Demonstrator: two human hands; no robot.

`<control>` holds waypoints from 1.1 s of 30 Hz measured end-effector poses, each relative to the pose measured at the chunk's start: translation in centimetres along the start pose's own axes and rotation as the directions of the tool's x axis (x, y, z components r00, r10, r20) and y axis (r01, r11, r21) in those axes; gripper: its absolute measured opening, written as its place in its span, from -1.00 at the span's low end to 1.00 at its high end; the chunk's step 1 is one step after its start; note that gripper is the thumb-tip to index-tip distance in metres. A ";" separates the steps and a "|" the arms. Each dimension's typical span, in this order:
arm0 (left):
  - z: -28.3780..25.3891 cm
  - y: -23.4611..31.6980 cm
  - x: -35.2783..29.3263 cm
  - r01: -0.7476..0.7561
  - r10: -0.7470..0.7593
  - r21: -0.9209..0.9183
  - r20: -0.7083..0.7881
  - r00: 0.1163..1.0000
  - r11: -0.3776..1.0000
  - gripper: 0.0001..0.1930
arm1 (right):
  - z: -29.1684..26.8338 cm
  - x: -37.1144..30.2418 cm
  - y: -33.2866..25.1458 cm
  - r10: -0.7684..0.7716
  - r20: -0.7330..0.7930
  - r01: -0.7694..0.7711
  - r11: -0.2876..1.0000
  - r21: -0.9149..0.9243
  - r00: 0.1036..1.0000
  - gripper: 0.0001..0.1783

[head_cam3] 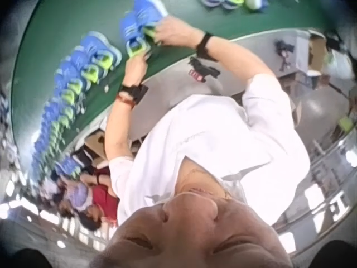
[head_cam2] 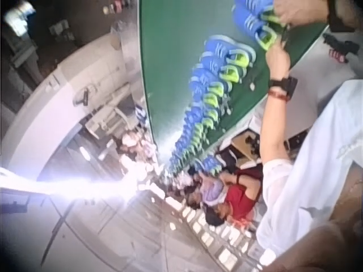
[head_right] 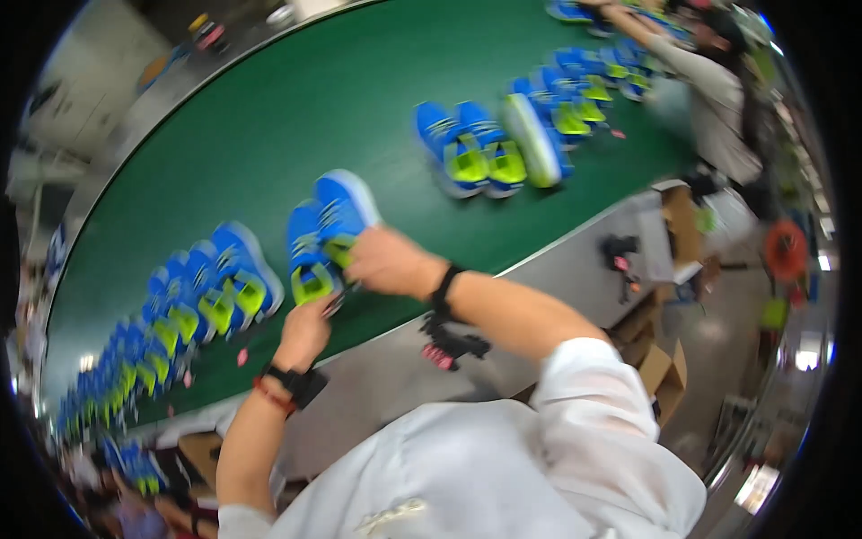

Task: The recorder is attaching plastic clips or labels to shoes on an assembly line and assisting another worker with their equipment.

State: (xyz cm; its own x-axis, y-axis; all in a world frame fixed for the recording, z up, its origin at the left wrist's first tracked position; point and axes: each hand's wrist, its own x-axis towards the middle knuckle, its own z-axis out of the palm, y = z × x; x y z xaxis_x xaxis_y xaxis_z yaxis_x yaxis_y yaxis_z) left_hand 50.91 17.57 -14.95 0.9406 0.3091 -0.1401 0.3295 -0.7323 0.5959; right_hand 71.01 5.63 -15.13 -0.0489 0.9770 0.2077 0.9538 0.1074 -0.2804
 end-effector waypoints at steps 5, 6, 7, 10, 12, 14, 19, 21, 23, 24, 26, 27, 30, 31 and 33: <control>-1.4 -1.5 -0.4 -0.010 0.031 -0.197 0.105 0.994 0.980 -0.77 | 2.9 1.9 -1.8 -0.001 -0.129 -0.003 1.000 -0.031 0.992 -0.84; -2.1 -1.6 -0.4 -0.036 0.064 -0.237 0.113 0.992 0.971 -0.71 | 3.1 3.0 -2.0 0.257 -0.013 -0.254 0.960 0.115 0.966 -0.88; -2.9 -1.5 -0.2 -0.137 0.148 -0.236 0.027 0.989 0.962 -0.71 | 2.9 2.2 -1.6 0.199 -0.165 -0.188 0.979 0.085 0.966 -0.89; -3.6 -1.5 0.0 -0.109 0.110 -0.010 0.057 0.992 0.994 -0.61 | 3.2 2.3 -2.0 0.263 -0.166 -0.233 0.956 0.177 0.950 -0.74; -2.8 -0.9 0.8 -0.199 0.198 0.004 0.071 0.978 0.980 -0.54 | 3.2 0.9 -2.4 0.299 -0.130 -0.280 0.949 0.149 0.945 -0.67; -1.8 -0.4 1.2 0.063 -0.055 -0.007 0.392 0.918 0.998 -0.46 | 2.9 -1.3 -3.3 0.300 -0.297 -0.284 0.954 0.096 0.906 -0.60; -3.2 0.2 0.1 -0.124 0.108 0.083 0.174 0.979 0.989 -0.44 | 0.0 -10.4 -6.7 0.488 -0.033 -0.477 0.863 0.168 0.872 -0.55; -4.6 0.4 -0.3 -0.070 0.039 0.226 0.139 0.989 0.972 -0.44 | -0.7 -13.3 -8.1 0.581 0.062 -0.583 0.799 0.148 0.812 -0.47; -5.4 0.8 -0.4 -0.042 0.040 0.227 0.010 0.999 0.973 -0.48 | -0.6 -15.4 -9.1 0.661 0.209 -0.684 0.727 0.059 0.721 -0.37; -5.7 1.2 -0.2 -0.106 0.128 0.237 -0.080 0.989 0.966 -0.48 | -0.2 -16.0 -9.4 0.675 0.216 -0.698 0.714 0.050 0.706 -0.37; -5.7 2.1 0.2 -0.163 0.199 0.247 -0.127 0.972 0.955 -0.48 | 0.8 -16.8 -9.5 0.680 0.371 -0.695 0.710 -0.114 0.633 -0.43; -5.5 2.7 0.6 -0.211 0.253 0.266 -0.136 0.958 0.941 -0.48 | 1.4 -17.1 -9.5 0.681 0.320 -0.683 0.719 -0.126 0.658 -0.55; -4.8 4.8 1.9 -0.265 0.300 0.284 -0.086 0.950 0.922 -0.51 | 2.8 -17.4 -8.8 0.678 0.294 -0.700 0.713 -0.038 0.674 -0.63; -4.3 5.6 2.5 -0.292 0.324 0.263 -0.083 0.943 0.919 -0.52 | 3.1 -17.7 -8.6 0.649 0.259 -0.667 0.744 -0.022 0.715 -0.70; -3.0 7.3 3.8 -0.284 0.298 0.206 -0.041 0.954 0.936 -0.55 | 3.3 -18.1 -8.1 0.631 0.248 -0.664 0.745 0.071 0.735 -0.71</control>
State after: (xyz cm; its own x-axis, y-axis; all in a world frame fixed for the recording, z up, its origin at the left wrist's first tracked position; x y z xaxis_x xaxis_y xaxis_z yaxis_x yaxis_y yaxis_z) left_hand 56.65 15.19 -8.72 0.9919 0.1015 0.0764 0.0584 -0.8987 0.4347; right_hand 63.22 -12.32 -19.69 0.4930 0.8314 -0.2566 0.7216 -0.5554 -0.4133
